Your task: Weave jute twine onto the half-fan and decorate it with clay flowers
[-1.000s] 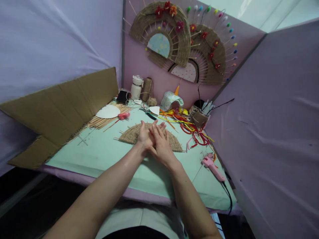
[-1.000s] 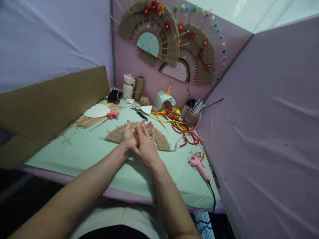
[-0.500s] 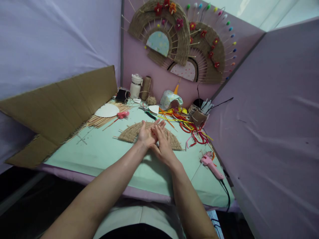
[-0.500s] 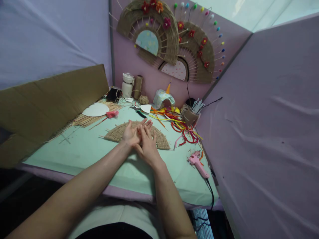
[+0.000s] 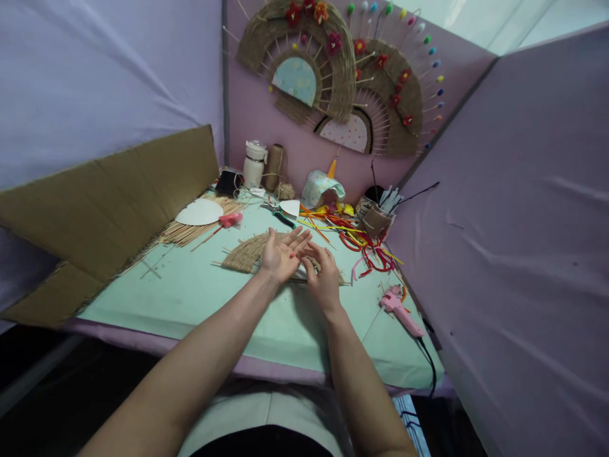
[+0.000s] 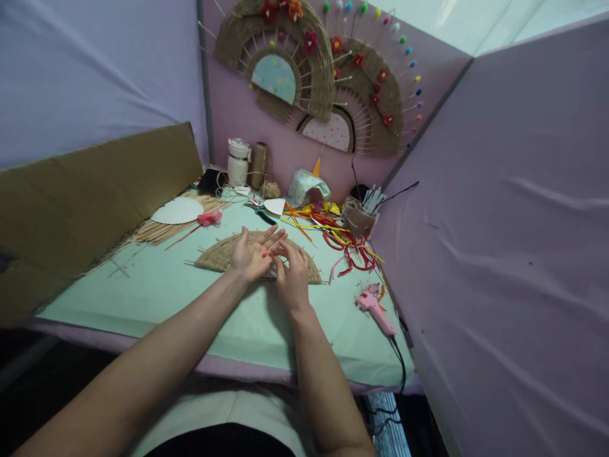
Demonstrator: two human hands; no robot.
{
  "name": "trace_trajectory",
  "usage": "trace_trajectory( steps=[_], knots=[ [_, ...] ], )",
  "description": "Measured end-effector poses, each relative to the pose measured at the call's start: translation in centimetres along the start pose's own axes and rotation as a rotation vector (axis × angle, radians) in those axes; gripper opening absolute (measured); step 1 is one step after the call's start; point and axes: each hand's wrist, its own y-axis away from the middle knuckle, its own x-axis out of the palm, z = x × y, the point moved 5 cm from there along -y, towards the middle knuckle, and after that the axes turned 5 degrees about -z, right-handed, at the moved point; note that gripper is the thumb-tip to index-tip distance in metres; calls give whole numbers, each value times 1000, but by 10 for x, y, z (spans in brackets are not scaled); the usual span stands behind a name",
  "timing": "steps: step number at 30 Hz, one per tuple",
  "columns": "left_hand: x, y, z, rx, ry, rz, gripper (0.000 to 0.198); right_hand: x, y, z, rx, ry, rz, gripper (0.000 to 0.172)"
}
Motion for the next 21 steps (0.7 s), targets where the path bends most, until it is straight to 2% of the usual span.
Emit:
trace_trajectory(
  steps=[5,12,21],
  knots=[
    [4,3,5,-16,-63,23,68,-2,1,0,1,24,-69,28],
    [4,4,8,-13,-115,39,69,1,1,4,-40,51,-29,29],
    [5,3,11,-6,-158,71,70,4,2,6,-5,44,42,28]
  ],
)
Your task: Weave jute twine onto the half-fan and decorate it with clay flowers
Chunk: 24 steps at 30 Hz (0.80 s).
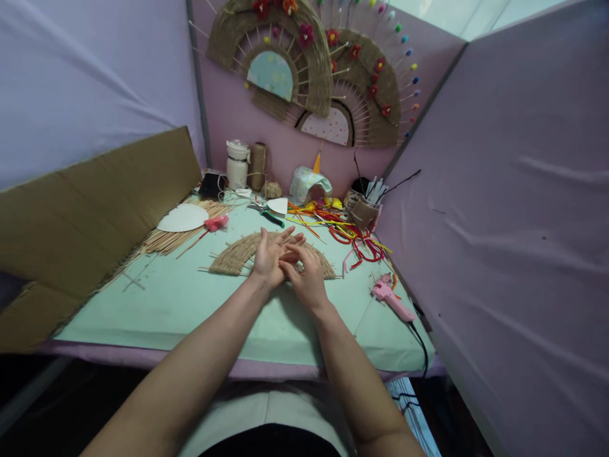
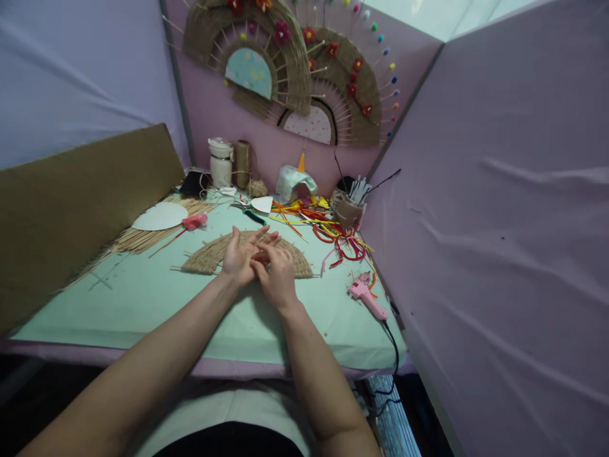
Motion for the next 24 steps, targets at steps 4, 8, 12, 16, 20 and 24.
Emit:
trace_trajectory(
  steps=[4,8,12,16,20,24],
  knots=[
    [-1,0,3,-30,-23,3,70,2,1,2,20,-11,0,29],
    [1,2,2,-46,-43,4,69,-6,-1,-2,95,-100,-44,28],
    [4,4,5,-10,-106,-33,60,-42,-9,-19,194,-257,-196,34],
    [3,4,11,185,-482,-109,30,-85,-16,-46,255,-187,-314,31],
    [11,10,18,497,-1023,72,8,-91,-15,-76,317,-85,-231,32],
    [16,16,36,641,-1536,323,14,-76,-9,-95,319,26,-115,31]
  ],
)
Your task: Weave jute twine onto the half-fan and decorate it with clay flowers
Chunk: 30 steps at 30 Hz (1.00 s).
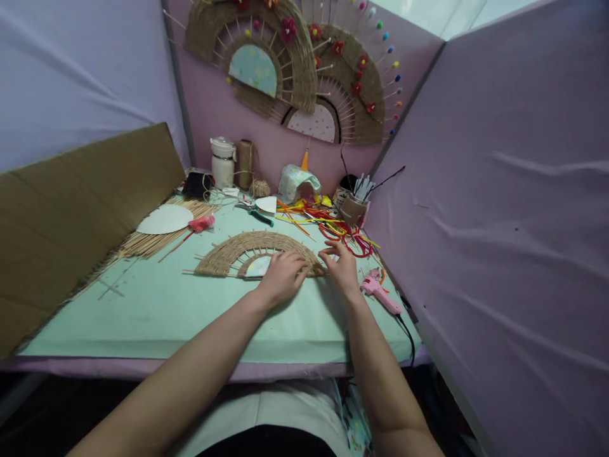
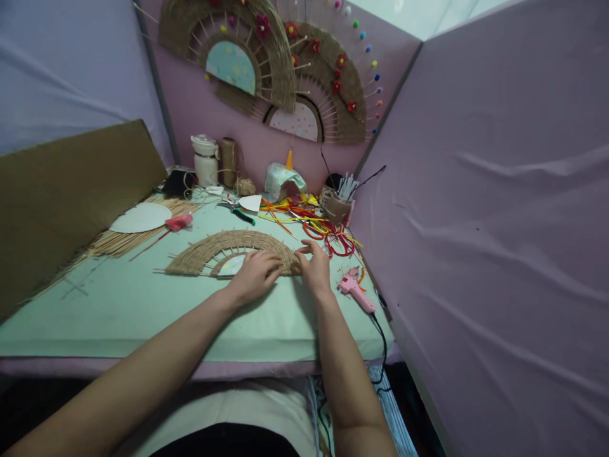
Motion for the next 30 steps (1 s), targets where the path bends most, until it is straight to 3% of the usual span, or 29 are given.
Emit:
trace_trajectory(
  steps=[5,11,30],
  knots=[
    [12,5,2,78,-207,133,19,12,3,-11,-20,111,59,29],
    [15,7,6,79,-246,147,18,18,5,-14,-32,150,121,30],
    [14,7,3,82,-240,152,17,24,4,-13,-83,234,133,25]
  ],
)
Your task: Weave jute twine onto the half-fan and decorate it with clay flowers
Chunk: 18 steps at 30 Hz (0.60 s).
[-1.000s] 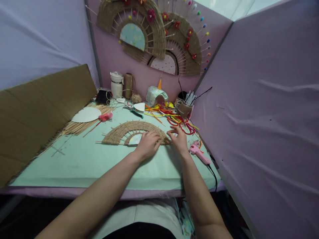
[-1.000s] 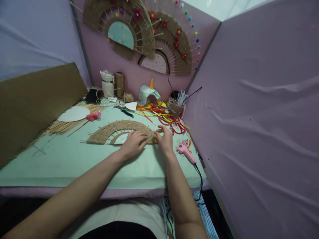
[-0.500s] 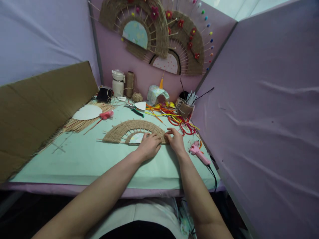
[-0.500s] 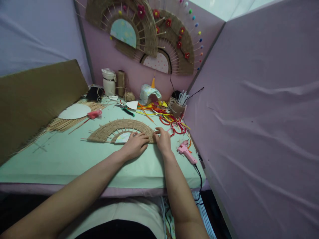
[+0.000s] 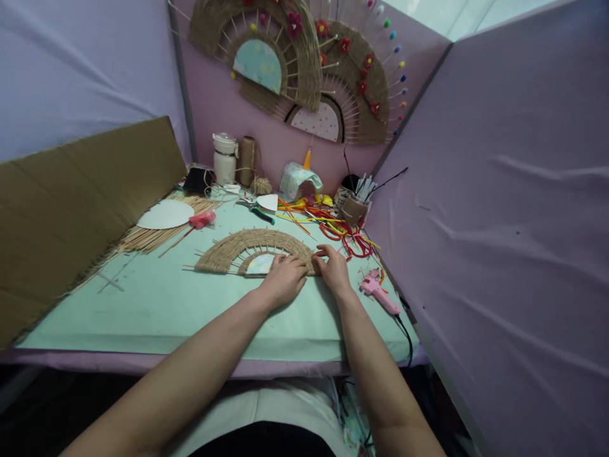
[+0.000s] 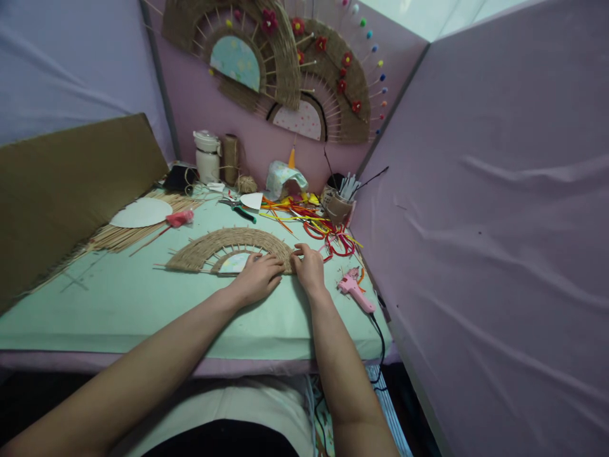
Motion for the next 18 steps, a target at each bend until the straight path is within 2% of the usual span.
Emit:
trace_trajectory(
  steps=[8,13,18],
  knots=[
    [1,0,1,-4,-4,-2,16,-2,-2,4,-1,-34,-54,24],
    [1,0,-2,33,-199,67,20,-4,-14,8,-38,-5,-63,23],
    [1,1,-4,48,-327,105,21,4,-24,7,-86,74,1,23]
  ],
)
